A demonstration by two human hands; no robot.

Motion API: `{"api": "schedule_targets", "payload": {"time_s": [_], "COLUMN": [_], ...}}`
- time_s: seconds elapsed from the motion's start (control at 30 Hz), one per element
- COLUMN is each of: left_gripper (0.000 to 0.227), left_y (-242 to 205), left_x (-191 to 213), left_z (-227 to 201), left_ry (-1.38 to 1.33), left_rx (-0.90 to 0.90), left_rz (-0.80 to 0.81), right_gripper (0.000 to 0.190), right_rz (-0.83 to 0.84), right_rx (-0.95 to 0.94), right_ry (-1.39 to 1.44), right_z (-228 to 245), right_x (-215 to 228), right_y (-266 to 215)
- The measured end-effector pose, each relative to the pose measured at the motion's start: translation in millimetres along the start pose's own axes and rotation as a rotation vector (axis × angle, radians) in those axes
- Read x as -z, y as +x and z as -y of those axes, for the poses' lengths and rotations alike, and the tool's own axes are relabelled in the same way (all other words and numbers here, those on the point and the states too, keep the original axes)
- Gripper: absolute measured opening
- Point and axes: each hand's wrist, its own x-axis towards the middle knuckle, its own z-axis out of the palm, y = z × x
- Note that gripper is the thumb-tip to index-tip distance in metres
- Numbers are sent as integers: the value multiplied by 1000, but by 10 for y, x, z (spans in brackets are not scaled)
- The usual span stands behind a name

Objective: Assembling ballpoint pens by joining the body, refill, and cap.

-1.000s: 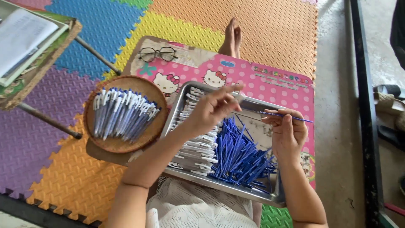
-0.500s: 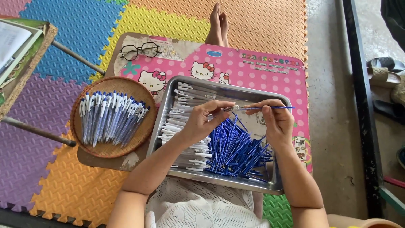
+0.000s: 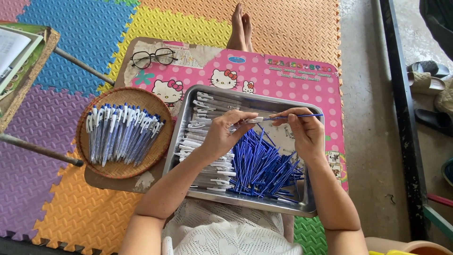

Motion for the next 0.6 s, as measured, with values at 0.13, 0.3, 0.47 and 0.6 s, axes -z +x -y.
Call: {"api": "schedule_targets", "payload": {"time_s": [0.13, 0.3, 0.47, 0.6], "left_gripper": [25, 25, 36, 40], "left_y": [-55, -49, -147, -186], "left_x": [-61, -127, -210, -258], "left_z": [175, 76, 37, 129], "left_ry": [23, 12, -272, -470], "left_rx": [-9, -20, 142, 263], "left_rz": [-2, 15, 74, 62], "right_gripper": [18, 21, 85, 46], "right_rz": [50, 63, 6, 4], "right_rx": [-20, -75, -62, 46], "right_ry": [-14, 59, 47, 1], "right_z": [113, -81, -224, -296], "right_x": [-55, -68, -11, -143], "right_y": [40, 69, 27, 16]}}
